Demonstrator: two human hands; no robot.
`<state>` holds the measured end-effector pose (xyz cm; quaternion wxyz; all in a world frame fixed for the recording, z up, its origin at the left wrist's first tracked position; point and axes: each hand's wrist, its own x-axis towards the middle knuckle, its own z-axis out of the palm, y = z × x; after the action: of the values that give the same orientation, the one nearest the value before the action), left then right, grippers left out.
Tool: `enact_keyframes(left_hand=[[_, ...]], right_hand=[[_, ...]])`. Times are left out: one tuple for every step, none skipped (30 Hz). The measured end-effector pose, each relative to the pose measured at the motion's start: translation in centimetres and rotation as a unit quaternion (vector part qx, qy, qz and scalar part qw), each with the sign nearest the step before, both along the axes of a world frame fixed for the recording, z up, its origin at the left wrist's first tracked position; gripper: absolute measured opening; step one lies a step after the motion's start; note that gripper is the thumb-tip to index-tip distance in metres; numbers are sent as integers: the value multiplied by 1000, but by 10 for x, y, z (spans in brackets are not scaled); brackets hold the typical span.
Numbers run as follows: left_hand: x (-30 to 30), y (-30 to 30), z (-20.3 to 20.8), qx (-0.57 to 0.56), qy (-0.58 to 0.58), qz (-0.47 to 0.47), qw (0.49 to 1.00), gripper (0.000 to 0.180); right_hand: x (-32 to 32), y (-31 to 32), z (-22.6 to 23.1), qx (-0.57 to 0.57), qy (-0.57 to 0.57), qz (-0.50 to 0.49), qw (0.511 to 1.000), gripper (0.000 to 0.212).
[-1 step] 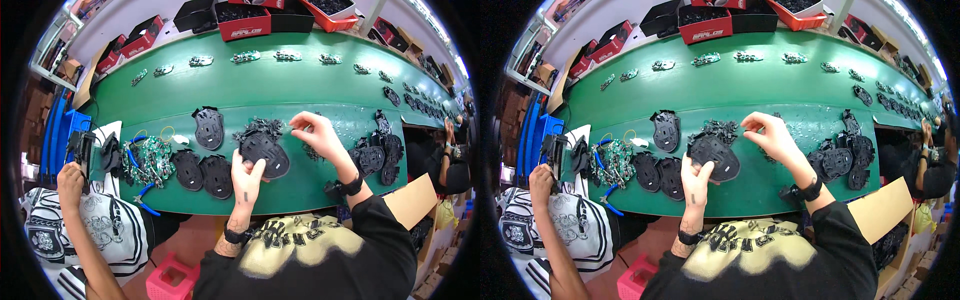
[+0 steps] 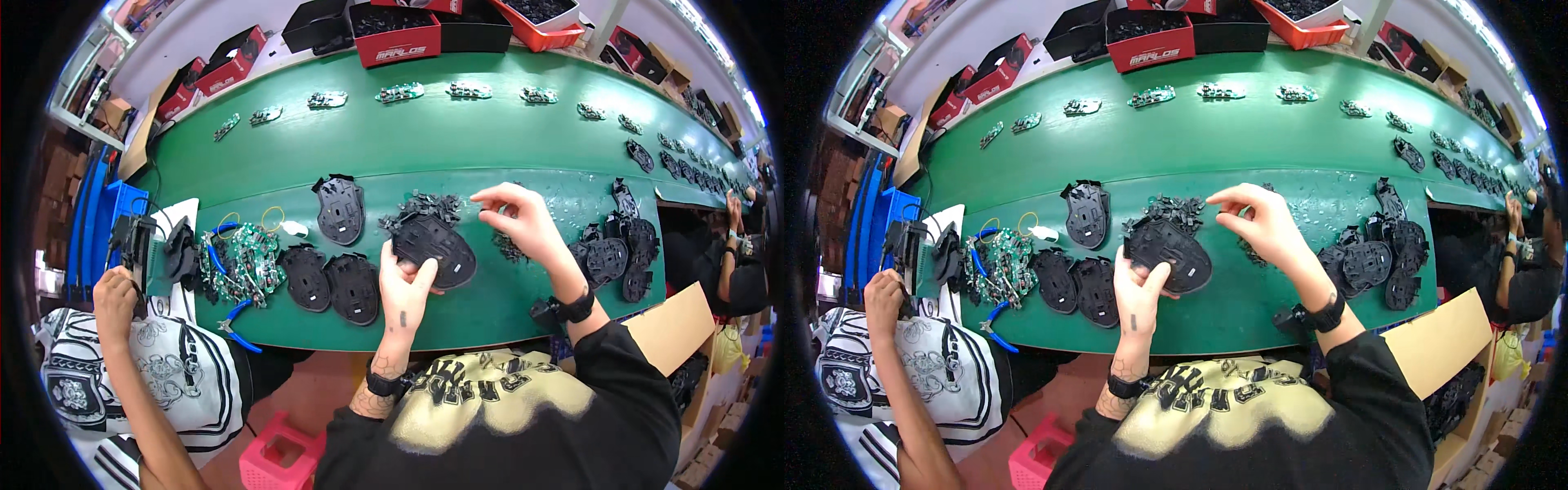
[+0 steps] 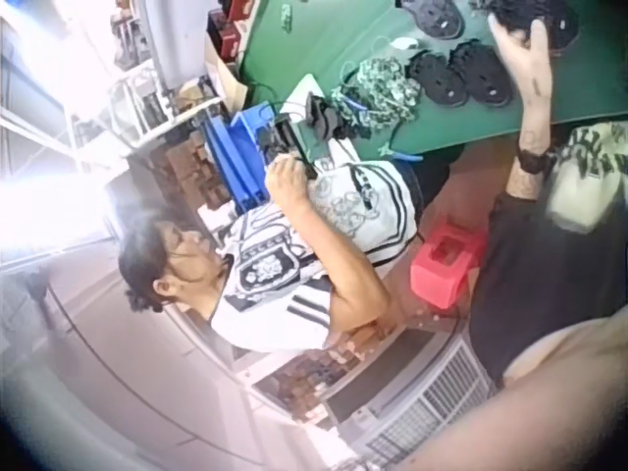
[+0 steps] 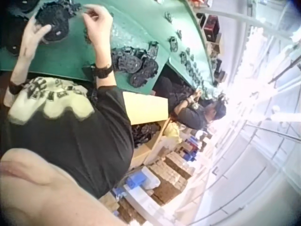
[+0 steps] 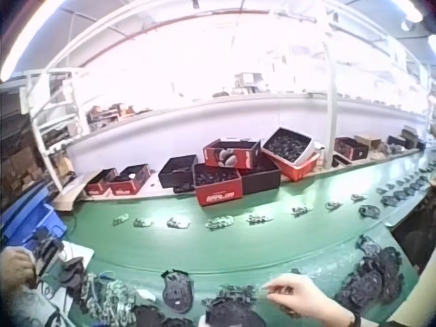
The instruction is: The person assembles small electronic components at a green workbench. They pick up black plastic casings and insert small black rectangular parts into them by hand. The person handles the casings one at a time, placing the finished units on the table. Other workers are visible in the background performing similar tasks.
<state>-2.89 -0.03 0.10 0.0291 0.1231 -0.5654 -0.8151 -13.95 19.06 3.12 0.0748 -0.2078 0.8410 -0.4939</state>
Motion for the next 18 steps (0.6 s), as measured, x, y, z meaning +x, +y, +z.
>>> enact_keyframes(left_hand=[[-3, 3, -1, 6, 5, -2, 1000, 50], [-7, 8, -4, 12, 9, -5, 1000, 52], [-11, 12, -6, 20, 15, -9, 1000, 54], [-16, 16, -4, 22, 13, -27, 999, 52], [-19, 19, -1, 16, 11, -31, 999, 51], [-23, 25, 1, 11, 9, -37, 999, 50], [-26, 30, 3, 6, 7, -43, 999, 49], [-29, 36, 4, 8, 8, -47, 999, 48], [-30, 43, 6, 10, 10, -51, 999, 47], [-32, 48, 7, 11, 11, -56, 998, 46], [-33, 54, 8, 10, 23, -60, 998, 46], [-35, 62, 8, 13, 37, -71, 997, 46], [-37, 70, 8, 16, 51, -82, 995, 45], [-37, 75, 10, 20, 44, -82, 995, 45], [-38, 81, 7, 16, 42, -83, 995, 45], [-39, 86, 10, 23, 43, -94, 994, 45], [-40, 90, 14, 30, 43, -105, 993, 45], [-41, 93, 17, 22, 46, -111, 993, 45]], right_hand=[[4, 6, 3, -37, 18, -3, 999, 18], [6, 13, -1, -66, -2, 1, 998, 22], [9, 16, 0, -124, -48, -9, 991, 20], [12, 18, 1, -182, -94, -20, 979, 19], [16, 20, 3, -239, -138, -29, 961, 18], [19, 24, 10, -255, -161, -46, 952, 17], [22, 26, 10, -256, -160, -63, 951, 16], [25, 29, 10, -257, -158, -81, 950, 16], [27, 31, 10, -258, -158, -98, 948, 16], [28, 32, 5, -227, -106, -110, 962, 12], [30, 33, 7, -203, -96, -111, 968, 9], [29, 37, 8, -134, 28, -102, 985, 10], [27, 40, 9, -60, 150, -91, 983, 10], [28, 39, 6, -97, 117, -111, 982, 11], [25, 44, 3, -130, 92, -102, 982, 8], [22, 52, -3, -187, -34, -91, 978, 9], [20, 60, -8, -244, -158, -77, 954, 10], [20, 65, -6, -259, -216, -71, 939, 16]])
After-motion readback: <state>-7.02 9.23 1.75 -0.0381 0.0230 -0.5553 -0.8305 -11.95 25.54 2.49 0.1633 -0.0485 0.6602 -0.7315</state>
